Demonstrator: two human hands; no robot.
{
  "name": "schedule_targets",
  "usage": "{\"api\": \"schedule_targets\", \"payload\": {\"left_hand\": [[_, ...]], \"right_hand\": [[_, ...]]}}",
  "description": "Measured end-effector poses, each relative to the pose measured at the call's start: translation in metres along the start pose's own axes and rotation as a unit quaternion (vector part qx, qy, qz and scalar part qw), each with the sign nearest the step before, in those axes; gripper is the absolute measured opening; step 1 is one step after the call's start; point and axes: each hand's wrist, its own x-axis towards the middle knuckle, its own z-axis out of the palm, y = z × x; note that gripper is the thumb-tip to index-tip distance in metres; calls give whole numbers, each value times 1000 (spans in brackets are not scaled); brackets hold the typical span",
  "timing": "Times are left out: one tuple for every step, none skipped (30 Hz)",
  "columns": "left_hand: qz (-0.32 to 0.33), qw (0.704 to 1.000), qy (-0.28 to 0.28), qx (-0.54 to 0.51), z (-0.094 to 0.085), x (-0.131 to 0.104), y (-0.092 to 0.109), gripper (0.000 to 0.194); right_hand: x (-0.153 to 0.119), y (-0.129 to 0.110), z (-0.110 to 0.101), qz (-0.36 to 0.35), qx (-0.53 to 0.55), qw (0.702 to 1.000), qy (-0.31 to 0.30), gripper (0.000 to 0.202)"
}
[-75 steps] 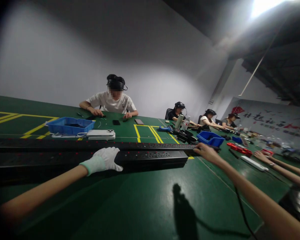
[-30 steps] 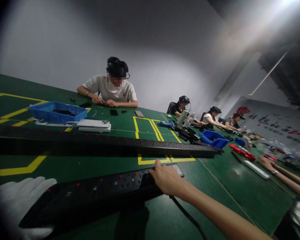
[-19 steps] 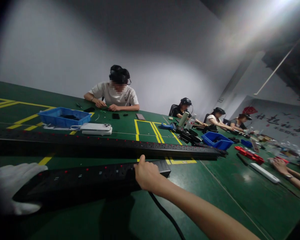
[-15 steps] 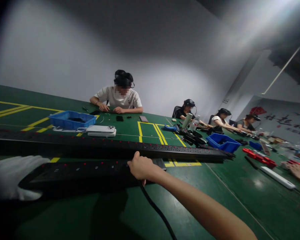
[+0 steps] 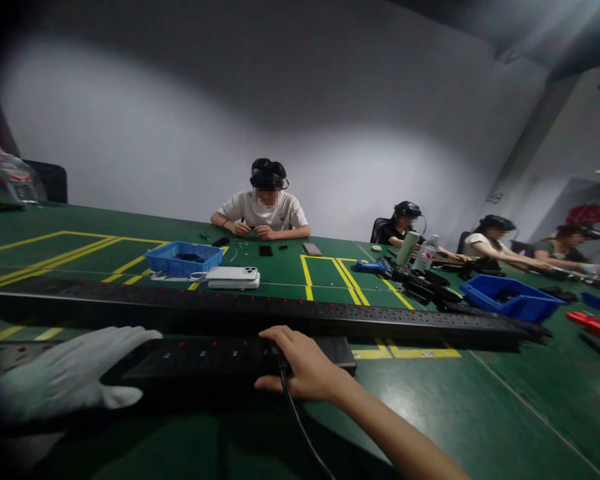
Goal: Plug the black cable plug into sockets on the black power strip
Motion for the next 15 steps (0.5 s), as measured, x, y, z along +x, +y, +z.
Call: {"api": "schedule_targets", "payload": {"left_hand": [[40,999,-5,-6,-1,8,19,74],[73,997,-4,-9,-2,16,39,78],[104,994,-5,-11,-3,25,61,80],[128,992,1,-9,-4,35,82,82],[148,989,8,-5,-5,44,102,83],[168,986,15,-4,-6,53,120,83],[180,983,18,-5,-8,61,137,83],[184,983,17,-5,-9,67,152,80],[186,983,12,-7,-12,73,165,77],[179,984,10,-8,-14,76,175,75],[168,986,17,-5,-17,79,183,72],[153,988,22,-1,-20,80,189,71],[150,989,21,1,-23,81,193,70],[152,988,13,0,-26,81,195,67],[149,989,3,0,-29,81,196,66]], "right_hand": [[3,0,6,22,-6,999,23,54],[6,0,11,43,-16,998,44,45],[9,0,16,60,-30,996,63,38],[10,0,21,74,-45,993,82,33],[11,0,26,87,-60,989,101,29],[12,-1,30,101,-75,985,122,25],[12,-2,34,115,-88,979,142,22],[11,-3,37,131,-98,973,161,20],[11,-5,40,146,-105,968,175,18],[11,-7,42,160,-109,964,185,16],[11,-9,44,173,-111,960,190,15],[11,-11,45,185,-112,957,192,15],[11,-13,45,196,-114,955,193,16],[12,-14,46,205,-117,952,194,16],[12,-15,46,213,-122,949,196,17]]}}
